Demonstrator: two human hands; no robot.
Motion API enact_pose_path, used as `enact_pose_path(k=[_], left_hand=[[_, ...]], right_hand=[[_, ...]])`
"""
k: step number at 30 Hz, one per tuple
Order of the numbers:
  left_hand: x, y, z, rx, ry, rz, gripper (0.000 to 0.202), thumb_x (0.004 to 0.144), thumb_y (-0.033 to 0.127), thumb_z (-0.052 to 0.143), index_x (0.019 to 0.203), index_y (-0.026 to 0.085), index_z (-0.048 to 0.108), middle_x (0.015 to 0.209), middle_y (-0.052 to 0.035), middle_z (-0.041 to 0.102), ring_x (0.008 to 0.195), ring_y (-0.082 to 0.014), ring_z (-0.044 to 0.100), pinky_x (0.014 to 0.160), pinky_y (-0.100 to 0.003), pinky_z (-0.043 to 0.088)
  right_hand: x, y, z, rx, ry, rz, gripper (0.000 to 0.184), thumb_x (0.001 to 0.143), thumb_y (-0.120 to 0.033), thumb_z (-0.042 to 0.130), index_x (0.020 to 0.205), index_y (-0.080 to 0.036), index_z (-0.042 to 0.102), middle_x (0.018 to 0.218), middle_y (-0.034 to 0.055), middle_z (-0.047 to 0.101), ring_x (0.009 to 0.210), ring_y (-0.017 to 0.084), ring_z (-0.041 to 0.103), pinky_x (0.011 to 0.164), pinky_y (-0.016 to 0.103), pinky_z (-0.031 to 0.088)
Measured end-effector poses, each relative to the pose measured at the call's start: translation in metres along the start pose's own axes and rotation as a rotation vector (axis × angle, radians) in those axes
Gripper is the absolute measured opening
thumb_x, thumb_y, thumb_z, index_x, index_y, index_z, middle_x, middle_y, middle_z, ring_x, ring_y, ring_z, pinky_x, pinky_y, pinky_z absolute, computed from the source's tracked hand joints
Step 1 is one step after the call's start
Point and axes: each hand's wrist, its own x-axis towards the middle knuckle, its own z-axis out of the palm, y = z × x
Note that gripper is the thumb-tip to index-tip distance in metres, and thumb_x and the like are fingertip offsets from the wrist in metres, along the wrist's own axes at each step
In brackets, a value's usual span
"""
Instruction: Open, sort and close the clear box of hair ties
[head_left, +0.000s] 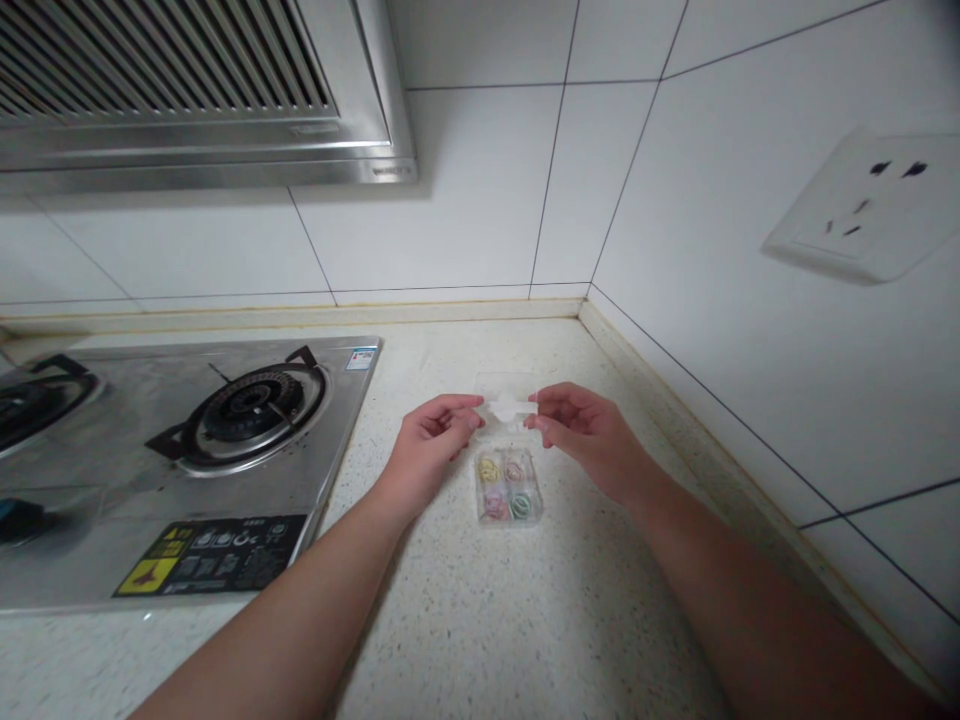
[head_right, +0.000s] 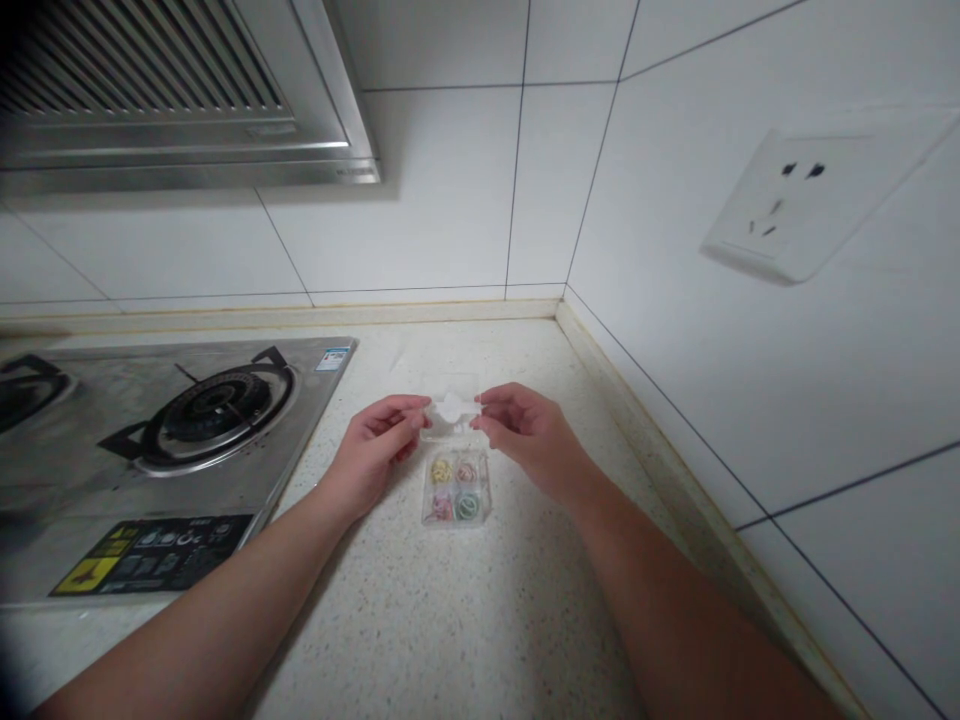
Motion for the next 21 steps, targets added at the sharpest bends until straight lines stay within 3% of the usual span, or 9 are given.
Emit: enact_pose_path(k=[4,7,10,12,15,21], left_hand=[[0.0008,-0.0034,-0.0016,0.027,-0.021,0.044,0.019,0.082,0.035,0.083,0.097,0.024,0.081,0.087,-0.0012,0.067,0.062,-0.0063,0.046,0.055,-0.021,0.034],[0.0004,-0.0029,-0.0020,0.075,-0.040,0.083,0.016,0.085,0.032,0.081,0.100,0.025,0.081,0.102,-0.0028,0.068,0.070,-0.0074,0.050,0.059,-0.020,0.039],[-0.0007,-0.0011,-0.0013,0.051,-0.060,0.021,0.032,0.086,0.030,0.078,0.119,0.028,0.077,0.100,-0.0035,0.068,0.072,-0.0092,0.051,0.060,-0.020,0.043],[-0.0014,-0.0005,-0.0007,-0.007,-0.093,-0.002,0.043,0.085,0.031,0.079,0.128,0.028,0.072,0.113,-0.0062,0.068,0.079,-0.0120,0.055,0.060,-0.021,0.046],[-0.0018,-0.0015,-0.0010,-0.057,-0.133,0.034,0.056,0.079,0.030,0.085,0.132,0.029,0.069,0.131,-0.0089,0.063,0.087,-0.0137,0.058,0.063,-0.022,0.049],[-0.0021,-0.0033,-0.0035,-0.057,-0.144,0.042,0.071,0.065,0.025,0.095,0.131,0.029,0.069,0.134,-0.0082,0.061,0.092,-0.0135,0.060,0.084,-0.029,0.053]], right_hand=[[-0.0006,0.0072,-0.0033,-0.074,0.010,-0.009,0.014,0.086,-0.028,0.078,0.096,-0.022,0.071,0.080,0.0014,0.072,0.067,0.014,0.064,0.063,0.027,0.051],[-0.0003,0.0106,-0.0035,-0.142,0.020,-0.114,0.012,0.088,-0.024,0.076,0.099,-0.023,0.072,0.094,0.0039,0.074,0.086,0.017,0.069,0.081,0.033,0.056],[0.0001,0.0101,-0.0028,-0.212,0.030,-0.238,0.011,0.089,-0.019,0.073,0.098,-0.023,0.071,0.104,0.0050,0.072,0.099,0.019,0.069,0.093,0.037,0.056],[0.0001,0.0084,-0.0027,-0.245,0.041,-0.292,0.011,0.090,-0.017,0.071,0.099,-0.024,0.069,0.106,0.0053,0.070,0.104,0.020,0.069,0.094,0.037,0.057],[-0.0002,0.0058,-0.0025,-0.274,0.044,-0.319,0.011,0.090,-0.016,0.070,0.098,-0.024,0.068,0.109,0.0063,0.068,0.105,0.020,0.068,0.093,0.037,0.058],[-0.0011,0.0036,-0.0003,-0.309,0.031,-0.313,0.010,0.090,-0.017,0.070,0.099,-0.024,0.069,0.114,0.0069,0.065,0.106,0.020,0.067,0.094,0.036,0.060]])
